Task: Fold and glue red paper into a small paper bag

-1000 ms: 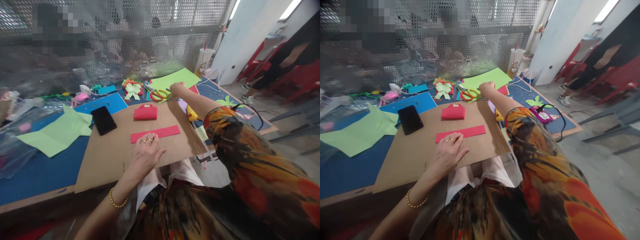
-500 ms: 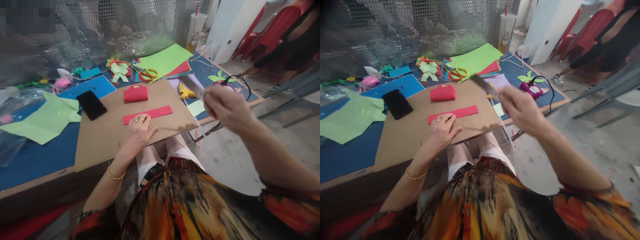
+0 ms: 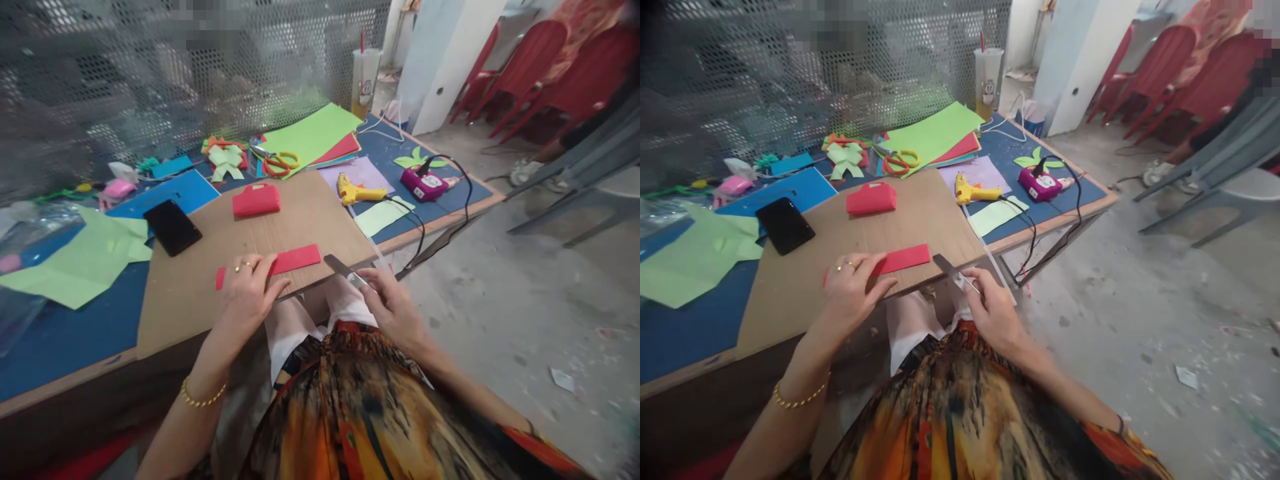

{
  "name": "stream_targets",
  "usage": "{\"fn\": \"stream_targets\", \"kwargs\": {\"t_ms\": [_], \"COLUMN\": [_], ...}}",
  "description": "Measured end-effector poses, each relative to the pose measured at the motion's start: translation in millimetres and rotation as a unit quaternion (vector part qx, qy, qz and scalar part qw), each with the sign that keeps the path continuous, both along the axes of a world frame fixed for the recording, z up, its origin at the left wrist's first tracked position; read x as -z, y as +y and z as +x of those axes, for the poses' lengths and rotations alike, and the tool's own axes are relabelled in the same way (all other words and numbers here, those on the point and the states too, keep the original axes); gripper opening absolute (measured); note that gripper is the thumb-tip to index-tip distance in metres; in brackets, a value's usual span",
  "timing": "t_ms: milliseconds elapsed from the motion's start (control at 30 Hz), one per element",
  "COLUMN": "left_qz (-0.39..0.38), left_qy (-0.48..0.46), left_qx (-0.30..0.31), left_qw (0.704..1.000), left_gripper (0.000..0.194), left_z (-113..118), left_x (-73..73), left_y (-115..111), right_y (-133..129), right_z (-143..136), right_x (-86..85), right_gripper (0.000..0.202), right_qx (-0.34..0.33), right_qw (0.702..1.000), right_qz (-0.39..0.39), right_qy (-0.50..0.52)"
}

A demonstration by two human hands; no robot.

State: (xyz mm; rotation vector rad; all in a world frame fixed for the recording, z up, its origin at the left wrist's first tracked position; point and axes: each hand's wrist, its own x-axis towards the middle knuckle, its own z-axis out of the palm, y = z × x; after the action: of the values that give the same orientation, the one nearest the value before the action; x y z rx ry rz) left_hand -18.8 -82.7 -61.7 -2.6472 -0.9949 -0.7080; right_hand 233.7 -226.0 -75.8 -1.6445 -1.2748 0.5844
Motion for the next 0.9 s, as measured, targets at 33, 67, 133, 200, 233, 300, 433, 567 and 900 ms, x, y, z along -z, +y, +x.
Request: {"fn": "stream_targets", "kwargs": {"t_ms": [33,67,133,200,233,300,433,567,900], "left_qz": [-0.009,-0.022,-0.056,-0.076,-0.082,-0.089,-0.095,-0.101,-0.126], "left_qy": [0.008,0.023,0.038,0.019,0.007,-0.016,-0.043,-0.057,-0.045], "left_qx": [-0.015,-0.016,-0.007,0.0,0.004,0.012,0.037,0.058,0.057], "left_qw": [1.0,0.999,0.998,0.997,0.997,0.996,0.994,0.992,0.989], "left_gripper": [0.055,0.056,0.051,0.047,0.046,0.046,0.046,0.05,0.047], "left_z": [3.5,6.7,11.2,12.8,12.7,11.3,7.1,4.4,0.9], "left_x": [-1.5,-2.8,-3.8,-3.0,-2.1,-0.2,2.7,3.8,-0.4], "left_y": [4.1,8.4,16.2,21.4,22.8,23.3,23.1,25.3,24.8], "right_y": [0.2,0.7,3.3,7.7,10.1,14.7,21.0,23.9,24.9], "right_z": [-1.0,-1.2,0.0,1.9,2.7,3.4,4.0,5.6,10.0], "right_x": [1.7,2.7,2.9,2.9,3.1,4.0,3.7,2.3,7.6], "right_gripper": [0.028,0.027,0.027,0.026,0.026,0.027,0.03,0.027,0.029], "right_qx": [0.01,0.017,0.029,0.034,0.033,0.032,0.031,0.013,0.019], "right_qw": [1.0,1.0,0.999,0.999,0.999,0.998,0.998,0.998,0.992], "right_qz": [0.002,0.003,0.002,-0.001,-0.004,-0.012,-0.022,-0.029,-0.044], "right_qy": [0.005,0.011,0.021,0.033,0.04,0.053,0.048,0.047,0.115]}}
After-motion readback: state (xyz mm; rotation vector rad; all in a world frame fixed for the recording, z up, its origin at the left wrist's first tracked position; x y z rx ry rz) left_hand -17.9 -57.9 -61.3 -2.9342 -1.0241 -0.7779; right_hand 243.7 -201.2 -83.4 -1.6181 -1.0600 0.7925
